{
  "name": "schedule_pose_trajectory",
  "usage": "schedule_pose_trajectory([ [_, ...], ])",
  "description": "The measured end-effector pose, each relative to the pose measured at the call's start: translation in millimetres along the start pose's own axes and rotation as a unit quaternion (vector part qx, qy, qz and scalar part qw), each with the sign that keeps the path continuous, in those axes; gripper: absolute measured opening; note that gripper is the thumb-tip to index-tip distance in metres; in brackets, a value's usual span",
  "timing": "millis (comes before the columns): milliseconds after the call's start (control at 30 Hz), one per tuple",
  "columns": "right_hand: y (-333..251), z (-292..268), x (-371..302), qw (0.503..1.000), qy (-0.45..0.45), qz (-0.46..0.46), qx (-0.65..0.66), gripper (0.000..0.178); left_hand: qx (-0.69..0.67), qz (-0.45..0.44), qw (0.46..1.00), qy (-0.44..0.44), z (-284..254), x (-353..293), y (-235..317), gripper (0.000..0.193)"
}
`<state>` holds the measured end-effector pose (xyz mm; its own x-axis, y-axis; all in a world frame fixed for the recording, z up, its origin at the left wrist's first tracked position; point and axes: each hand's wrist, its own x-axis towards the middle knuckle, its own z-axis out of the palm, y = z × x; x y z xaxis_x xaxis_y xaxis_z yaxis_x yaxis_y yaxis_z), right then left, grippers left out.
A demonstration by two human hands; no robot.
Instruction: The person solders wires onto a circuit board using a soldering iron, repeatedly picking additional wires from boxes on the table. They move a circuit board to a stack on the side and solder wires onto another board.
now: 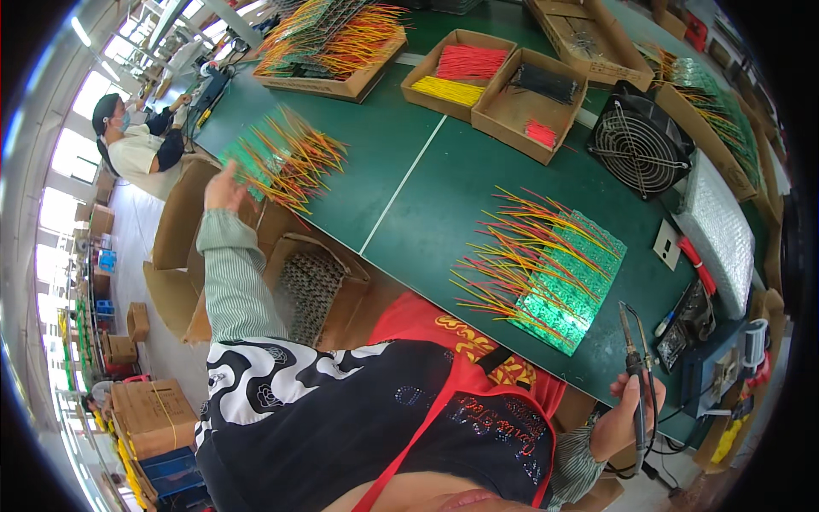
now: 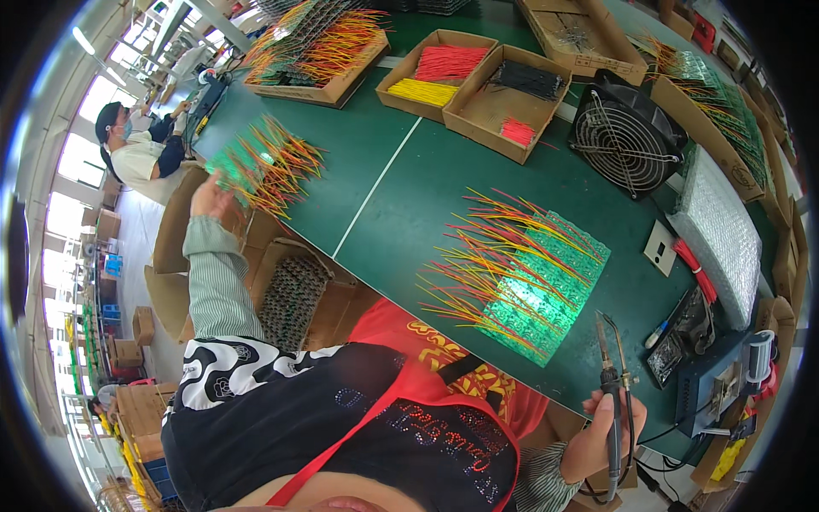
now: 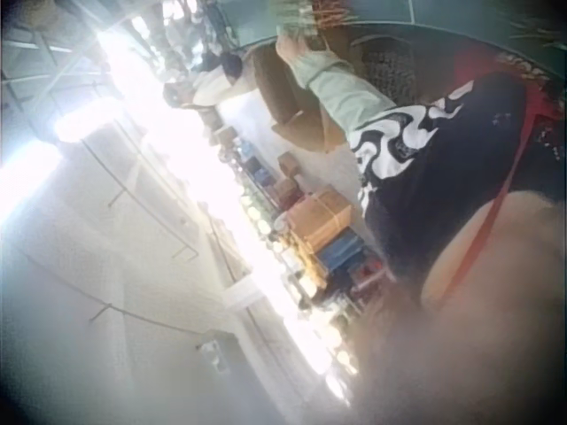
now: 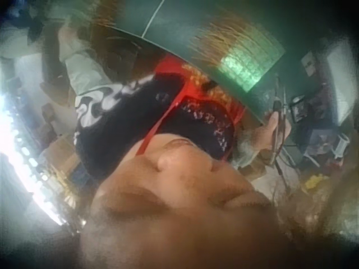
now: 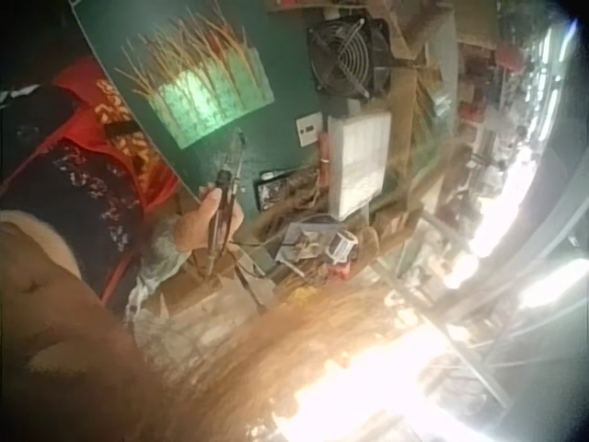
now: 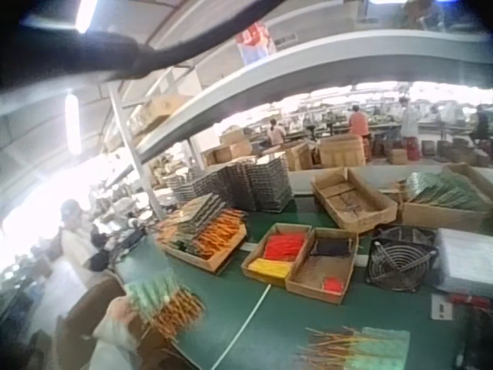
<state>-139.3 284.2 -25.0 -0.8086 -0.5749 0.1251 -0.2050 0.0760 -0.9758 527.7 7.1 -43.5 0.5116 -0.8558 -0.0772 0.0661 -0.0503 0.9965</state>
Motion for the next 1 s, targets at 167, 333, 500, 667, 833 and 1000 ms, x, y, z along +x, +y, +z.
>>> schedule_pose_trajectory([
  [167, 0.8, -3.3, -2.0, 1.000, 0.007, 0.001, -0.004, 0.018, 0.403, -0.100, 0.899, 0.138, 19.2, -13.0, -11.3, 0.043],
  [333, -2.5, -7.0, -2.2, 1.000, 0.020, 0.011, -0.014, 0.018, 0.546, 0.194, 0.803, 0.139, 67.1, 5.1, -5.0, 0.040],
  [500, -2.9, 3.6, 3.8, 0.999, -0.014, 0.025, 0.029, 0.017, 0.419, 0.355, 0.823, -0.144, 231.0, -43.4, 20.8, 0.018],
  [667, -7.8, 7.6, 7.8, 0.998, -0.031, 0.035, 0.038, 0.017, 0.412, 0.528, 0.660, -0.339, 405.9, -93.3, 13.5, 0.016],
  [833, -15.7, 10.0, 12.1, 0.998, -0.020, 0.055, 0.031, 0.017, 0.514, 0.540, 0.560, -0.361, 525.7, -106.8, -15.4, 0.021],
  [1000, -15.1, 17.9, 19.5, 0.998, -0.011, 0.063, 0.015, 0.017, 0.618, 0.531, 0.485, -0.317, 570.6, -102.0, -24.8, 0.022],
])
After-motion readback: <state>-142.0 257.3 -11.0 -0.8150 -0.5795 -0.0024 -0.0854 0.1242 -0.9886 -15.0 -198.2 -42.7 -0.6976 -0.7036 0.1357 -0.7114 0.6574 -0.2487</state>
